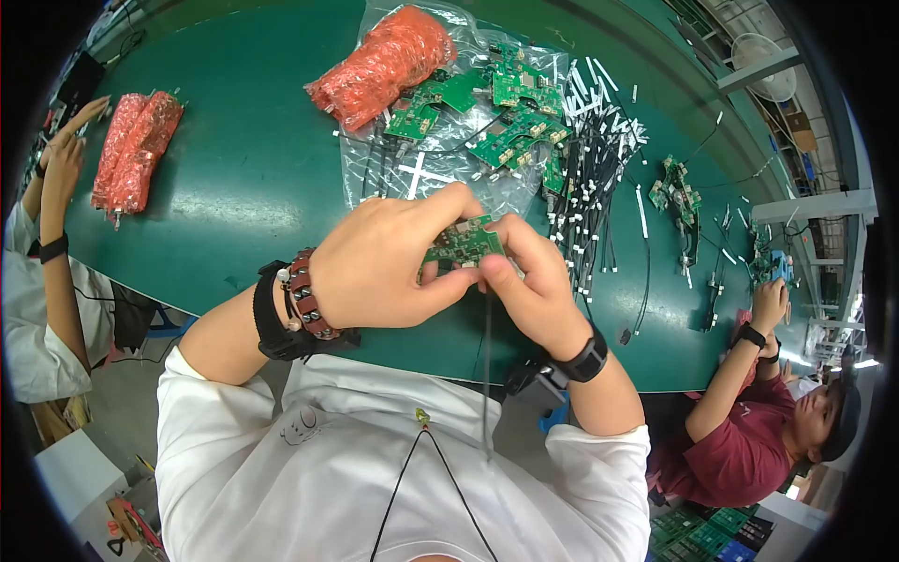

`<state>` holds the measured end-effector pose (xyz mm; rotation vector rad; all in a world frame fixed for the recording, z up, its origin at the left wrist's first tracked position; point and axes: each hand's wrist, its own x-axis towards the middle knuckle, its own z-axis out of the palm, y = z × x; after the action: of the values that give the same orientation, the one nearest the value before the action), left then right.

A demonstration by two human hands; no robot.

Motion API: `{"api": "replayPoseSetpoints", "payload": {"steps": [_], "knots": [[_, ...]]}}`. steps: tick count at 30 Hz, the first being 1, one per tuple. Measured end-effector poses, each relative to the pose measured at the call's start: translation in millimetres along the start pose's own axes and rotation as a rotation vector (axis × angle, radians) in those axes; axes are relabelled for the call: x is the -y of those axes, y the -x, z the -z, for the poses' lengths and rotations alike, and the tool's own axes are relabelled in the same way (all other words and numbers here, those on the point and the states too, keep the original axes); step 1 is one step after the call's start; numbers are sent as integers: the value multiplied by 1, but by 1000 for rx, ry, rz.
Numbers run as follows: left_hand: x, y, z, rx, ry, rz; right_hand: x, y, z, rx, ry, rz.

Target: The person picks up a circuit board and a wire, then inserts the wire into a port on the circuit board. They repeat this process by picking up another circuit board and wire and connecting them together.

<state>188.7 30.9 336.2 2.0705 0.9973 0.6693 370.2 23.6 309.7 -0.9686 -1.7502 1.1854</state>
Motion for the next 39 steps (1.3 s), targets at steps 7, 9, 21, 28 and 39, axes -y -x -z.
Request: {"api": "replayPoseSetpoints", "payload": {"steps": [7,9,21,28,39], "knots": [[4,-3,-1,-68,18,-46,0,-2,0,126,168,73],[3,-3,-3,-71,-14,-26,2,0,-1,113,193,75],[-7,6,-12,-250,-177,-103,3,2,-2,24,366,210],[-5,4,-12,-335,-176,-269,8,1,5,51,178,140],[-3,7,-7,-335,-342,-339,9,-7,13,80,466,498]]}}
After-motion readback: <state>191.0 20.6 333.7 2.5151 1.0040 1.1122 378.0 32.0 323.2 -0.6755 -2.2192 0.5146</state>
